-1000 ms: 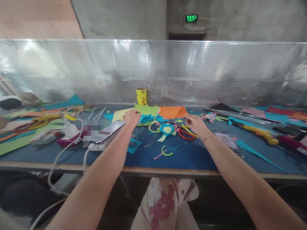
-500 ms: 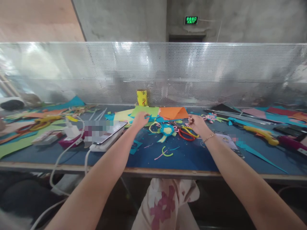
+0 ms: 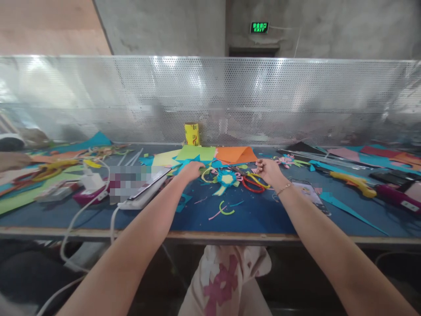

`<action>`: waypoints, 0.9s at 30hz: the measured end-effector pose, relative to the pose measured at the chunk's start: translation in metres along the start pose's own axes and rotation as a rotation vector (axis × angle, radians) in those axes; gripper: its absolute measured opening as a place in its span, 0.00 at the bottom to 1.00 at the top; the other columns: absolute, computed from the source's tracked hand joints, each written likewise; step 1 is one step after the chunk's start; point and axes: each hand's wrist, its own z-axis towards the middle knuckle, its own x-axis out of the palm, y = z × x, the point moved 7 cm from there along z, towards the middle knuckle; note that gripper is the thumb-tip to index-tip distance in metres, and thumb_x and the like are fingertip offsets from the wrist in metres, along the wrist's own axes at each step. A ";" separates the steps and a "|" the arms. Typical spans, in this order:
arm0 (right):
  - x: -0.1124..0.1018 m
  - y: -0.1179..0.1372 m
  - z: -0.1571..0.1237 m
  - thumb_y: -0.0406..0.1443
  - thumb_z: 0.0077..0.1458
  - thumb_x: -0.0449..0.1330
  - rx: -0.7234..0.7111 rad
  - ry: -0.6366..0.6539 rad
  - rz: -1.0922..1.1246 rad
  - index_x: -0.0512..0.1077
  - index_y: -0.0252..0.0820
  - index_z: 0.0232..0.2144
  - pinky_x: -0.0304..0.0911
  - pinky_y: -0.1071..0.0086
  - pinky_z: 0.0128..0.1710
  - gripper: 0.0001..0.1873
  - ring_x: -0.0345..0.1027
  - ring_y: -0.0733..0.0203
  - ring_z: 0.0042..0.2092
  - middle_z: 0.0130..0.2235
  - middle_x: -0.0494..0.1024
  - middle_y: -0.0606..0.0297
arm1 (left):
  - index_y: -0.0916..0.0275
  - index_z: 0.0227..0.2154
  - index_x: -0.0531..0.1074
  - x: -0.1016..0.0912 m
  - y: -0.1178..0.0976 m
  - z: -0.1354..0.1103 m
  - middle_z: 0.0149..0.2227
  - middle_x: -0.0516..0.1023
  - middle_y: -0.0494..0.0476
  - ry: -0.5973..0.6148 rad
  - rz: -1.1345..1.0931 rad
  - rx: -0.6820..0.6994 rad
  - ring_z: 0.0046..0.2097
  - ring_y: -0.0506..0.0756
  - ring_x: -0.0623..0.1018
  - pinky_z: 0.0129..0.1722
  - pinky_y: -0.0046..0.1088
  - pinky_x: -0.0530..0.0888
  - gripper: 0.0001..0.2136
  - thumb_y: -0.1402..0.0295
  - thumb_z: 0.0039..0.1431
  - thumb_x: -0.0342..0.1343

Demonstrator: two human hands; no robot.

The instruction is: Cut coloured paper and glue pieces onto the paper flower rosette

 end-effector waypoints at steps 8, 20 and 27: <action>0.028 -0.003 -0.015 0.29 0.37 0.53 -0.106 0.090 -0.117 0.61 0.40 0.22 0.46 0.76 0.18 0.05 0.45 0.74 0.17 0.15 0.53 0.76 | 0.63 0.33 0.74 -0.029 -0.057 -0.007 0.34 0.77 0.58 -0.219 -0.457 0.025 0.36 0.54 0.74 0.39 0.30 0.69 0.11 0.66 0.48 0.51; 0.086 -0.025 -0.051 0.45 0.45 0.58 -0.188 0.543 -0.273 0.61 0.42 0.28 0.50 0.76 0.22 0.14 0.53 0.73 0.22 0.23 0.60 0.74 | 0.65 0.24 0.72 -0.024 -0.117 -0.028 0.23 0.73 0.53 -0.062 -1.104 0.118 0.26 0.48 0.71 0.30 0.26 0.70 0.07 0.66 0.42 0.58; 0.086 -0.026 -0.054 0.42 0.46 0.57 -0.158 0.613 -0.313 0.60 0.41 0.28 0.51 0.76 0.22 0.12 0.54 0.74 0.22 0.23 0.60 0.74 | 0.66 0.23 0.73 -0.025 -0.115 -0.029 0.23 0.74 0.53 -0.040 -0.978 0.119 0.26 0.48 0.70 0.28 0.25 0.68 0.07 0.66 0.42 0.58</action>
